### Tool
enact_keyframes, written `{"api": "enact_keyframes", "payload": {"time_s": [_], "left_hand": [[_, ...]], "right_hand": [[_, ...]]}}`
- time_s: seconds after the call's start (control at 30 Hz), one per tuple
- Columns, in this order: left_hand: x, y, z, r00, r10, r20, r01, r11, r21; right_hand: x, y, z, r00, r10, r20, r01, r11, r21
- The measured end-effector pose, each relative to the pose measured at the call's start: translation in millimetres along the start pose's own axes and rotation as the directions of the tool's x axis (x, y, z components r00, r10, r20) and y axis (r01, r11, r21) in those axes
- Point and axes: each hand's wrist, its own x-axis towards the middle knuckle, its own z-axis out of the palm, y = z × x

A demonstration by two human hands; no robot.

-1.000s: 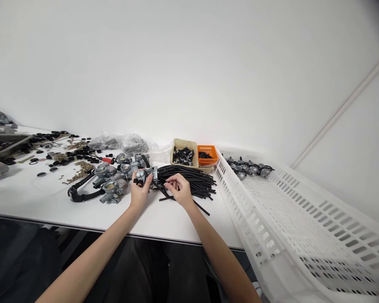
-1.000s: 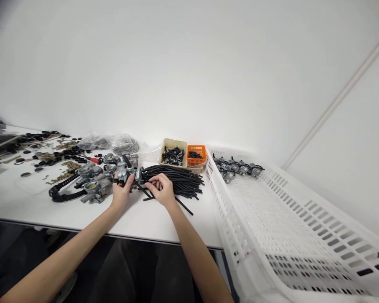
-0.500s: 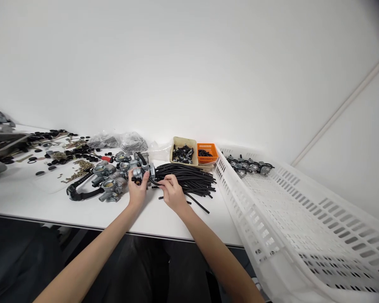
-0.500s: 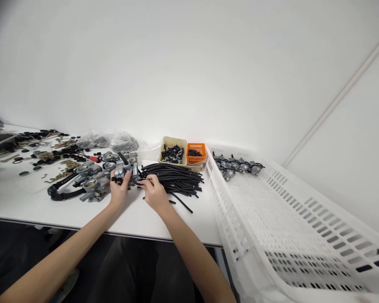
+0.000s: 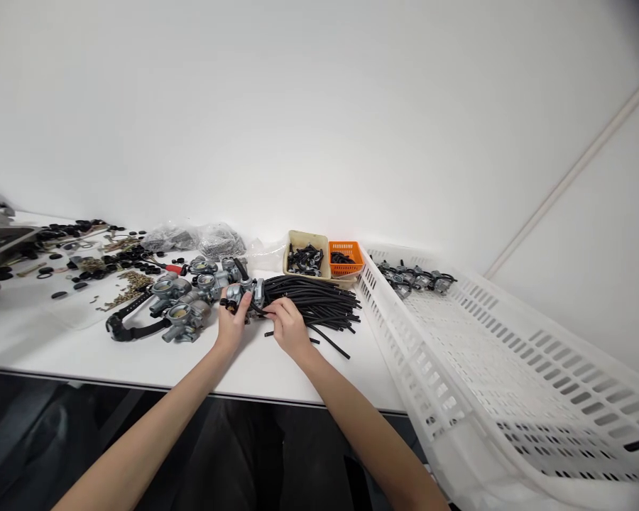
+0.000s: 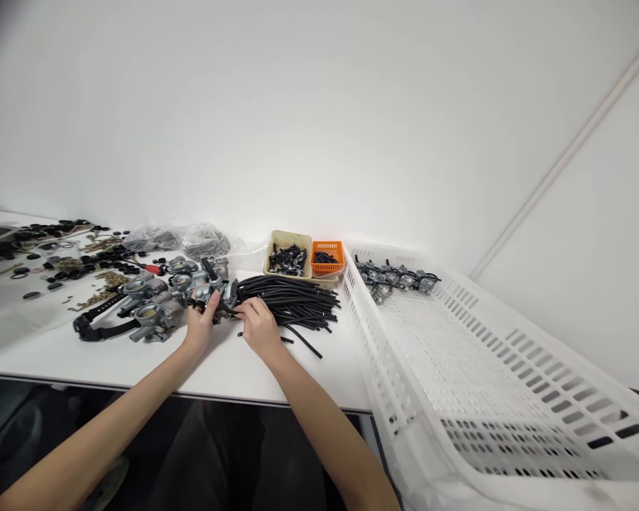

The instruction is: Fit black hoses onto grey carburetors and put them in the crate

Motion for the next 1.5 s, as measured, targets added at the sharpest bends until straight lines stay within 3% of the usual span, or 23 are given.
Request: {"api": "enact_keyframes", "payload": {"time_s": [0.23, 0.43, 0.63, 0.8, 0.9, 1.0, 1.13, 1.27, 1.37, 1.5], "left_hand": [[-0.7, 3.8, 0.9, 0.999, -0.039, 0.01, 0.039, 0.998, -0.05], [-1.2, 1.5, 1.9, 0.997, -0.04, 0.065, 0.043, 0.998, -0.047], [-0.2, -3.6, 1.7, 0.992, -0.073, 0.098, 0.08, 0.995, -0.066], [0.0, -7.5, 0.6, 0.985, -0.116, 0.131, 0.129, 0.988, -0.091], [0.4, -9.3, 0.9, 0.981, -0.15, 0.124, 0.167, 0.976, -0.14], [1.0, -7.3, 2.5, 0.965, -0.223, 0.139, 0.25, 0.941, -0.227], [0.2, 2.5, 4.4, 0.899, -0.351, 0.261, 0.427, 0.832, -0.355], [-2.9, 10.0, 3.8, 0.822, -0.406, 0.4, 0.551, 0.747, -0.372], [-5.6, 10.4, 2.0, 0.719, -0.447, 0.533, 0.654, 0.694, -0.301], [-7.7, 8.5, -0.2, 0.538, -0.55, 0.639, 0.78, 0.612, -0.131]], "right_hand": [[2.2, -7.1, -1.5, 0.996, 0.018, -0.088, -0.018, 1.0, 0.003], [6.0, -6.4, -1.0, 0.971, 0.14, -0.196, -0.108, 0.981, 0.164], [11.2, 3.6, 7.3, 0.937, 0.339, -0.081, -0.253, 0.822, 0.51], [12.8, 12.1, 10.1, 0.908, 0.418, -0.02, -0.306, 0.697, 0.648], [13.1, 13.4, 8.0, 0.904, 0.427, -0.01, -0.324, 0.701, 0.635], [12.7, 10.2, 3.8, 0.914, 0.404, -0.03, -0.324, 0.773, 0.546], [14.0, 0.8, -4.2, 0.926, 0.372, -0.058, -0.285, 0.793, 0.539], [18.7, -5.1, -12.3, 0.876, 0.459, -0.144, -0.277, 0.726, 0.63], [22.6, -4.7, -16.8, 0.851, 0.501, -0.157, -0.281, 0.687, 0.67], [25.1, -1.3, -20.0, 0.844, 0.535, 0.043, -0.354, 0.494, 0.794]]}}
